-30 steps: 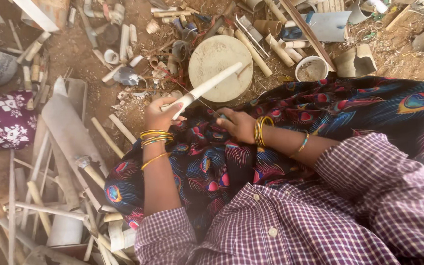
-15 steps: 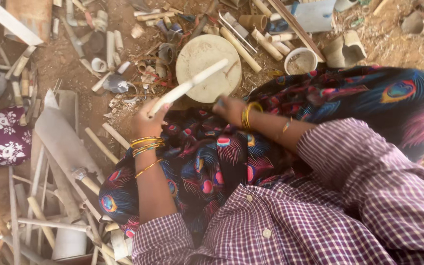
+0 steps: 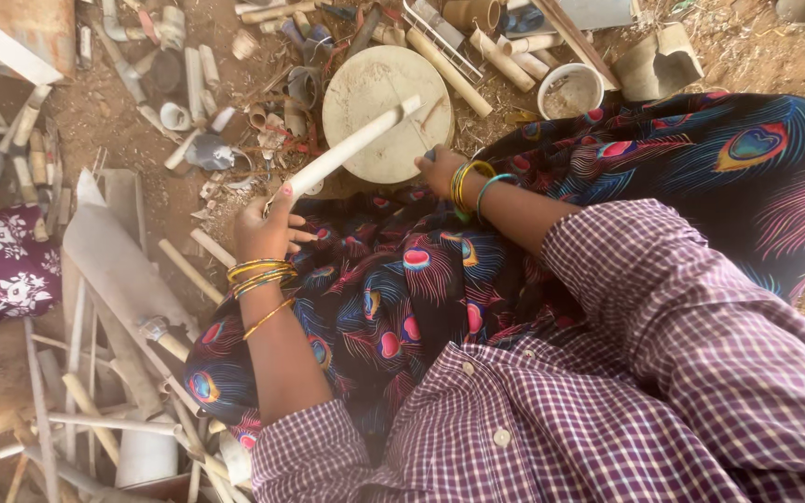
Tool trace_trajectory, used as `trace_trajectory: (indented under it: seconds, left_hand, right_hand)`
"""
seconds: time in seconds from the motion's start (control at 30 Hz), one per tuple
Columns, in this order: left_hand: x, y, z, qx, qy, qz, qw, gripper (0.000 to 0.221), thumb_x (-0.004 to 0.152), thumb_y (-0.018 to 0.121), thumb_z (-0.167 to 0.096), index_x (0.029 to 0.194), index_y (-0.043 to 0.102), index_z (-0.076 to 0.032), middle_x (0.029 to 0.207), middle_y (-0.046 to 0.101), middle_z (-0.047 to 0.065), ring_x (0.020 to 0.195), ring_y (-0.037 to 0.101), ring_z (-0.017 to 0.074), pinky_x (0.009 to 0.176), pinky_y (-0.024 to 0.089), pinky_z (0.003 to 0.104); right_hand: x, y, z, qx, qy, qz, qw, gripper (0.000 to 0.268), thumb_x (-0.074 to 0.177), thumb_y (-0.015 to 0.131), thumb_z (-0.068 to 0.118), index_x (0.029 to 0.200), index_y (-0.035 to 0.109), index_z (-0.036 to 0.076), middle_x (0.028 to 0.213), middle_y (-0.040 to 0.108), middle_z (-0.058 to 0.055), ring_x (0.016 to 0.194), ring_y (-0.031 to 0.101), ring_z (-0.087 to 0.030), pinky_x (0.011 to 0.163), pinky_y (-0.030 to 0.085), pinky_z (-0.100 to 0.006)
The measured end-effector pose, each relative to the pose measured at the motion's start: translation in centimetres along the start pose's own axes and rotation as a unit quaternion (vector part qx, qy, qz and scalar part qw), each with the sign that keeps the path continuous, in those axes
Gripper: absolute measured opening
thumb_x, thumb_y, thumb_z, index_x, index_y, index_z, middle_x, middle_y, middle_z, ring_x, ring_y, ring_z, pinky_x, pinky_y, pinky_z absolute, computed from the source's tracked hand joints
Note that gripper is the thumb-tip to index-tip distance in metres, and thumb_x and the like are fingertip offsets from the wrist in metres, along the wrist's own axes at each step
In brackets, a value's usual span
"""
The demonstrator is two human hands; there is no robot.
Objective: The person uses a knife to shave and taper the ends of PVC pipe segments while using a wooden block as a workspace support.
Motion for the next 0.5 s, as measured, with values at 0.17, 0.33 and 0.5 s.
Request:
trace_trajectory:
  seconds: [0.17,0.33,0.5]
  left_hand:
    - [0.3,-0.2,-0.3,0.012,-0.025,-0.002,1.0,0.058,0.097,0.062,-0.047,0.117,0.063,0.008,0.08,0.072,0.02,0.058,0.074,0.0242,0.04,0.052,0.028]
    - [0.0,-0.3,-0.5,-0.022,-0.029,0.014,0.999,0.062,0.101,0.06,-0.05,0.121,0.061,0.009,0.089,0.071,0.026,0.067,0.076,0.0302,0.048,0.055,0.032]
    - [-1.5,-0.1,-2.9,-0.238,0.084,0.201,0.946,0.057,0.096,0.065,-0.036,0.135,0.045,0.0,0.122,0.066,0.017,0.102,0.078,0.0266,0.079,0.065,0.032]
  right_hand:
    - [-3.3,3.3,3.4,-0.001,-0.285,0.102,0.953,0.032,0.104,0.051,0.039,0.118,0.063,0.013,0.113,0.07,-0.021,0.107,0.069,-0.036,0.094,0.054,-0.044]
    - [-0.3,1.5,0.7,-0.114,-0.163,0.006,0.98,0.039,0.1,0.054,0.041,0.118,0.066,0.008,0.115,0.069,-0.025,0.104,0.069,-0.039,0.09,0.054,-0.047]
    - [2.7,-1.4,-1.2,0.033,-0.002,0.015,0.999,0.055,0.1,0.054,0.049,0.119,0.059,-0.003,0.094,0.072,-0.023,0.082,0.073,-0.033,0.083,0.055,-0.045]
Point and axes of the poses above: each hand's wrist, its own x-axis towards the middle knuckle, its own y-axis out of the palm, z = x × y, the point moved 6 cm from there along x, towards the middle knuckle
